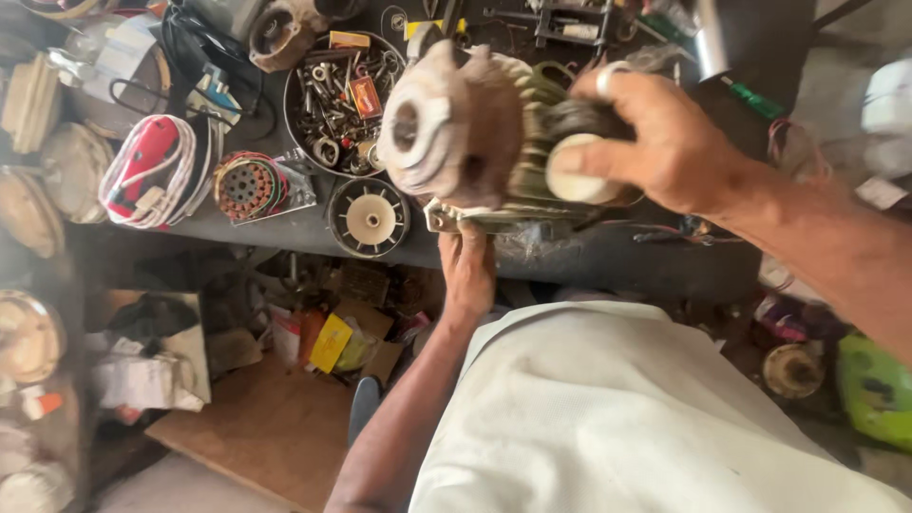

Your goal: The person uses a screwdriver and hammer to disassemble a motor on a workbench, removing parts and placing them on the bench.

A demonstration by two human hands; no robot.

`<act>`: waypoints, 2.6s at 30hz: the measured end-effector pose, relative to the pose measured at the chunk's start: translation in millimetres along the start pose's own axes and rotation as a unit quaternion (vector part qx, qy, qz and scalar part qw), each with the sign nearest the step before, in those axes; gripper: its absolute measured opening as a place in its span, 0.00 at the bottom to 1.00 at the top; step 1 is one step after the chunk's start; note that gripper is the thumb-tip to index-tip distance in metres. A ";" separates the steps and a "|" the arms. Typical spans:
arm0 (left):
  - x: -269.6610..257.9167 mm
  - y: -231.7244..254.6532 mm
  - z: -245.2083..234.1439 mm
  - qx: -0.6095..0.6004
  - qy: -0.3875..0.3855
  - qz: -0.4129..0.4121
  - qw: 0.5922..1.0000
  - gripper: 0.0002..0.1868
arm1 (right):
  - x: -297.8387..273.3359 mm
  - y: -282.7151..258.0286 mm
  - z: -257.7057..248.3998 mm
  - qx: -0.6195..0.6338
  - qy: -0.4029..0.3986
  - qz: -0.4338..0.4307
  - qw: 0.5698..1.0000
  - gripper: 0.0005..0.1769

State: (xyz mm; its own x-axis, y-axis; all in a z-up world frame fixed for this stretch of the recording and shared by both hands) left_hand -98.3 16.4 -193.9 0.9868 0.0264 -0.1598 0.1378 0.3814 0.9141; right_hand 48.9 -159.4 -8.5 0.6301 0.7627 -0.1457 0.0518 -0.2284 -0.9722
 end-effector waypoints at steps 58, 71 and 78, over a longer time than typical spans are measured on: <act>26.0 148.4 42.7 0.439 -0.098 -0.021 0.893 0.06 | -12.3 -22.5 -35.0 -0.436 -0.107 0.177 0.876 0.57; 14.6 111.0 70.1 0.526 -0.131 0.035 0.840 0.20 | -78.7 111.8 -17.5 -0.014 -0.094 0.218 0.971 0.59; 25.9 122.1 62.8 0.503 -0.142 0.012 0.852 0.18 | -46.5 78.0 -21.9 -0.164 -0.084 0.108 0.977 0.54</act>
State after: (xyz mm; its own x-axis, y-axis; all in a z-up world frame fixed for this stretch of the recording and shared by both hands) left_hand -50.6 5.7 -63.0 0.9512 -0.2564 -0.1714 -0.0200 -0.6059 0.7953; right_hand 40.6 -226.0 -73.5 0.5194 0.7577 -0.3951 0.1955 -0.5555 -0.8082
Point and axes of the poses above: each hand's wrist, its own x-axis towards the middle knuckle, its own z-axis out of the palm, y = z × x, the point moved 9 cm from there along x, towards the middle knuckle, and after that the axes turned 12 degrees about -y, right-handed, at the moved point
